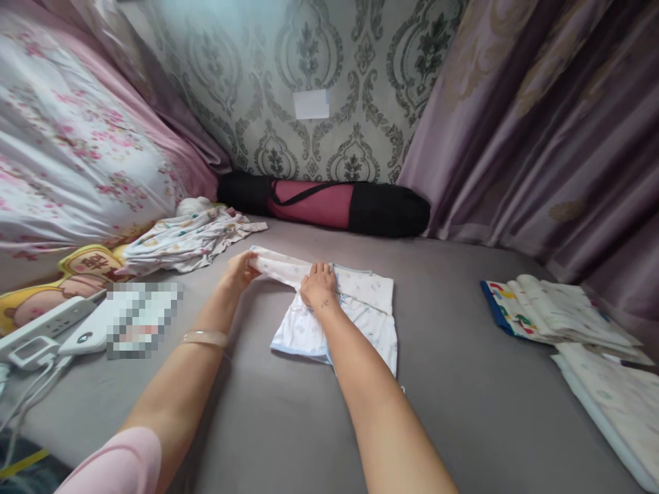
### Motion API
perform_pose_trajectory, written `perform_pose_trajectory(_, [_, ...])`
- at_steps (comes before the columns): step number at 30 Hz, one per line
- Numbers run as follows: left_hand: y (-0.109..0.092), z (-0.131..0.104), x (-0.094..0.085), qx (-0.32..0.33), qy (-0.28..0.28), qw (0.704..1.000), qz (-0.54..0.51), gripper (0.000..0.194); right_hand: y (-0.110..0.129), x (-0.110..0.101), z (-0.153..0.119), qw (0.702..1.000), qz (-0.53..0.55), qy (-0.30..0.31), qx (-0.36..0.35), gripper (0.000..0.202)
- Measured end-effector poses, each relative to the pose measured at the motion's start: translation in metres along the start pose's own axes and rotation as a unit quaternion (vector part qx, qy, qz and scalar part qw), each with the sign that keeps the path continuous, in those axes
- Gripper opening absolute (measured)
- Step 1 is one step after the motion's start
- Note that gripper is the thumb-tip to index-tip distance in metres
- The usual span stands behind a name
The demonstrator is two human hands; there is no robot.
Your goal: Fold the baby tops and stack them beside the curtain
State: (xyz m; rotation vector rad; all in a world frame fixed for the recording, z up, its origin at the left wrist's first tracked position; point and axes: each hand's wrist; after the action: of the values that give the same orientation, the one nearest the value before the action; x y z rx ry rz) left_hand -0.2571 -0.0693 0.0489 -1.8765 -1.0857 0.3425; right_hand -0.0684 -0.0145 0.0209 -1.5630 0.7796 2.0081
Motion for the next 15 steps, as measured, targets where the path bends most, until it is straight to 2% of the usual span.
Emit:
perform_pose_trajectory(3, [-0.008, -0.014, 0.01, -0.041, 0.074, 0.994, -0.065, 0.003, -0.001, -0.005, 0.007, 0.999, -0.014, 0.032, -0.008, 0.045])
perform_pose_trajectory(6, [-0.011, -0.032, 0.02, -0.037, 0.172, 0.981, -0.083, 0.005, 0.0, -0.008, 0.011, 0.998, -0.028, 0.058, -0.016, 0.045])
perform_pose_trajectory(9, [-0.008, -0.049, 0.033, -0.026, 0.228, 0.97, -0.074, 0.007, 0.002, -0.01, 0.011, 0.997, -0.025, 0.068, -0.014, 0.044])
perform_pose_trajectory(12, [0.0, -0.059, 0.049, -0.007, 0.237, 0.969, -0.075, 0.009, -0.002, -0.014, 0.009, 0.997, 0.006, 0.077, -0.002, 0.045])
perform_pose_trajectory(15, [0.009, -0.064, 0.065, 0.02, 0.203, 0.976, -0.073, 0.014, -0.015, -0.022, 0.008, 0.99, 0.108, 0.09, -0.024, 0.045])
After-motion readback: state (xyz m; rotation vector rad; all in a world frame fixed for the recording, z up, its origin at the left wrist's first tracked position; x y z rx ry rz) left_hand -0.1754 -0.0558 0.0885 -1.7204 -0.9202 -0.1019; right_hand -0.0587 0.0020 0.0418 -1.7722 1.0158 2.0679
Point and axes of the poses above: each hand's wrist, its own z-axis towards the middle knuckle, its own x-axis out of the palm, y = z × x, and after that the axes turned 14 degrees about -x, right-handed
